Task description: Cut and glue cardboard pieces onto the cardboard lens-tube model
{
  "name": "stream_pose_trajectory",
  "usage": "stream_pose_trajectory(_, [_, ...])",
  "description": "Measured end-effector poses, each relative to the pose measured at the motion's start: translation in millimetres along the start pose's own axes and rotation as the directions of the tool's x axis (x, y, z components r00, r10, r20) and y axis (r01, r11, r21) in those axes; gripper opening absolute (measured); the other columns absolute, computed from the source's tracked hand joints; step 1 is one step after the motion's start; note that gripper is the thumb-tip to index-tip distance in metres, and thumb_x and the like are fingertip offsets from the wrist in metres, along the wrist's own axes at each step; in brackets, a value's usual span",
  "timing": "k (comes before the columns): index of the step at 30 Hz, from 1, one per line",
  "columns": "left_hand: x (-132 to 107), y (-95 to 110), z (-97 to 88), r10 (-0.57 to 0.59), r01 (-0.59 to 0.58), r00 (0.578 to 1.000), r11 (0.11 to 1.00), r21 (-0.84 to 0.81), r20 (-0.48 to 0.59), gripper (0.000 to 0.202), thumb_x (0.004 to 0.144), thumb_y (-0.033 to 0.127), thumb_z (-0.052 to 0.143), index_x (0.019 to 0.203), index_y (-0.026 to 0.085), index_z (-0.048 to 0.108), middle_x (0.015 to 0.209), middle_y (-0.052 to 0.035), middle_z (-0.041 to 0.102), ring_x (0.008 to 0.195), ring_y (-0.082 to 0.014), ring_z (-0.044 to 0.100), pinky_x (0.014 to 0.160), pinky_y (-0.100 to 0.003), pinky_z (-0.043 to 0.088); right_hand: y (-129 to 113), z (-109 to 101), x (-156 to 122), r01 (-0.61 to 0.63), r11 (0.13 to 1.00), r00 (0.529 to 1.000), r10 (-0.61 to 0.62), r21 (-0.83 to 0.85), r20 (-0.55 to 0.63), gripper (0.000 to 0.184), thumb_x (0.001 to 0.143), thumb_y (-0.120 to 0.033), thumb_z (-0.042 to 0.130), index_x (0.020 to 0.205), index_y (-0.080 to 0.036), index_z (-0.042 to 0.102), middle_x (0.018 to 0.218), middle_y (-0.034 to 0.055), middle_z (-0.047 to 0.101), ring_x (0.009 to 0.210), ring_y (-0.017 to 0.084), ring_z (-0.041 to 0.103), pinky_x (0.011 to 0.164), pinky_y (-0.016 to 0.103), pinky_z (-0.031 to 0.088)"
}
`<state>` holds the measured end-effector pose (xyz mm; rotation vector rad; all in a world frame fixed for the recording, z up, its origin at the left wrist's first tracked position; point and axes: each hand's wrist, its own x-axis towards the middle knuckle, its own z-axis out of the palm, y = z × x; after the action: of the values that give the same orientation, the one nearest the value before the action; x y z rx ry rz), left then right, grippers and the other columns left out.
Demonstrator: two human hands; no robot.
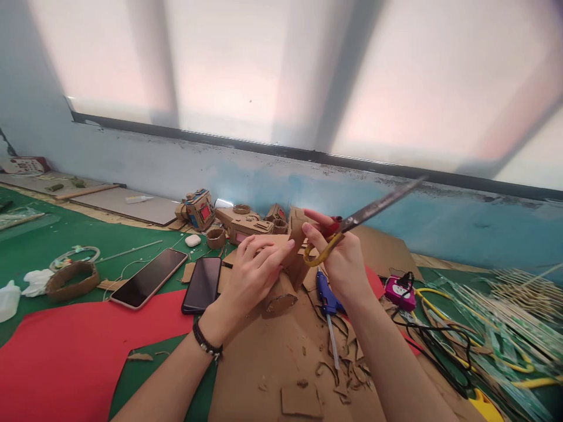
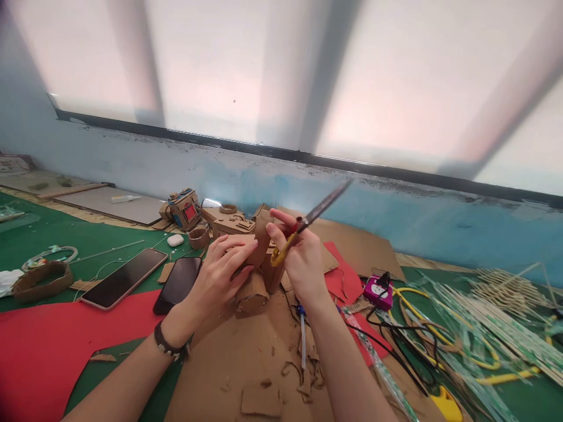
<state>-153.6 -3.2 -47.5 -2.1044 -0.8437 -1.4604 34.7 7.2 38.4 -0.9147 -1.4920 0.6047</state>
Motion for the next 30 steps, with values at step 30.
stream_pose_trajectory(30, [-13.4, 0.8, 14.9, -0.273, 0.272, 0.962, 0.961, -0.053, -0.013, 0.008, 0.107, 0.023, 0.069, 0.115, 0.022, 0.066, 0.139, -0.0143, 0.075, 0.148, -0.0339, 0.060, 0.120, -0.059, 0.055, 32.5, -27.4, -12.0, -0.063, 0.968, 0.992, 0.088, -0.245, 0.095, 0.055, 0.087, -0.050, 0.082, 0.133, -0.020, 0.084, 0.102, 0.0112, 0.087, 0.089, 0.028, 0.078, 0.074, 0.037, 0.062])
